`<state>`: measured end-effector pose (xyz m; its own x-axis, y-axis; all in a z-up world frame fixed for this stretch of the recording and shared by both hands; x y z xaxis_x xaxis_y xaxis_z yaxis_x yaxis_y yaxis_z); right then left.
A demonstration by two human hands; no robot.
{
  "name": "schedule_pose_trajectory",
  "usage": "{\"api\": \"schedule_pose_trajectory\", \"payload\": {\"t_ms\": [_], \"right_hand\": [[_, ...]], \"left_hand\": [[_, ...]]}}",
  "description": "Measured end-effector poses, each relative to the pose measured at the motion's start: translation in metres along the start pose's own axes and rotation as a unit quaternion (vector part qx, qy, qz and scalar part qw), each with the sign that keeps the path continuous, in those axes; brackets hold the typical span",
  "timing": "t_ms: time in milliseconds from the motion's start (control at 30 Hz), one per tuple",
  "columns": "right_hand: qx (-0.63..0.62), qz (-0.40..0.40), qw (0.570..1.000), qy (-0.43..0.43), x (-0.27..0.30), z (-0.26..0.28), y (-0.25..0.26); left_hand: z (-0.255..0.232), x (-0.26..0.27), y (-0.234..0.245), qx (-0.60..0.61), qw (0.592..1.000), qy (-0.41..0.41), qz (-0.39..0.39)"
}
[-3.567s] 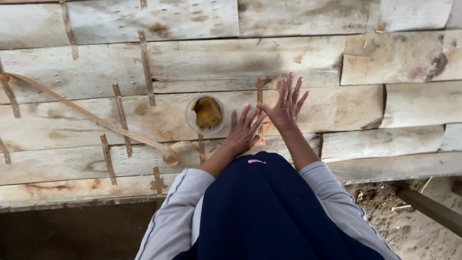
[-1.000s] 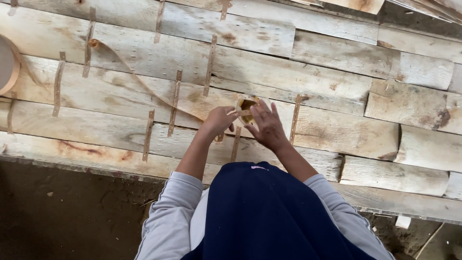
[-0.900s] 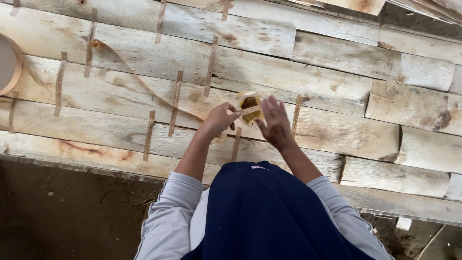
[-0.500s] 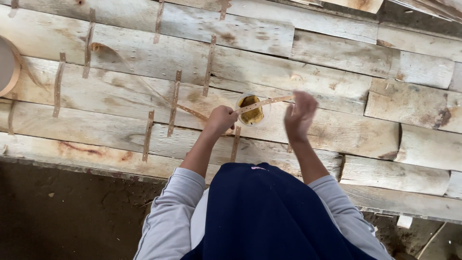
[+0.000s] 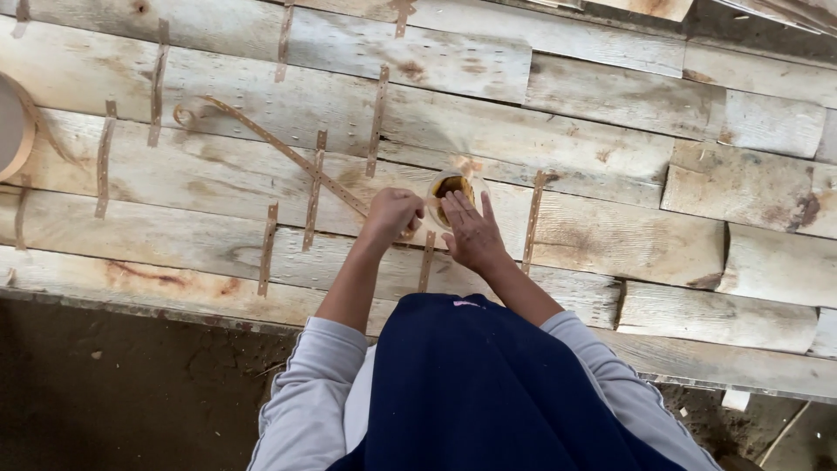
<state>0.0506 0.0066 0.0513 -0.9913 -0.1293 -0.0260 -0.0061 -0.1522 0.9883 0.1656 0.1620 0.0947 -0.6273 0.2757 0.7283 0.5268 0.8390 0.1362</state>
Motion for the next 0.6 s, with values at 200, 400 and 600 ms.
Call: {"api": "schedule_pose_trajectory", "payload": {"t_ms": [200,400,600], "right_hand": [[0.010,0.095,0.995,-0.017,-0.005,-0.004,-0.003],[0.017,0.149,0.989,-0.013,-0.004,-0.006,-0.002],[-0.244,0.126,0.956,-0.104,-0.016,-0.012,0.030]], "left_hand": [[-0.063,0.089,0.052,0.161,0.974,-0.158,-0.033],[-0.085,0.141,0.099,0.295,0.916,-0.259,-0.077],[-0.114,0.195,0.085,0.212,0.921,-0.325,-0.031]]}}
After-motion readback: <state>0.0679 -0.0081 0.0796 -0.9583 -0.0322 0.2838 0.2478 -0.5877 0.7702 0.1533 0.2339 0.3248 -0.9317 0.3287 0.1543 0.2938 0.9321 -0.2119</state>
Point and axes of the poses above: each hand's wrist, its own x-axis away from the middle knuckle, its own y-axis out of the back of the hand, z = x × y, the point moved 3 cm from there along -x, towards the middle knuckle, and after that the axes turned 2 degrees about y, right-handed, at the moved point
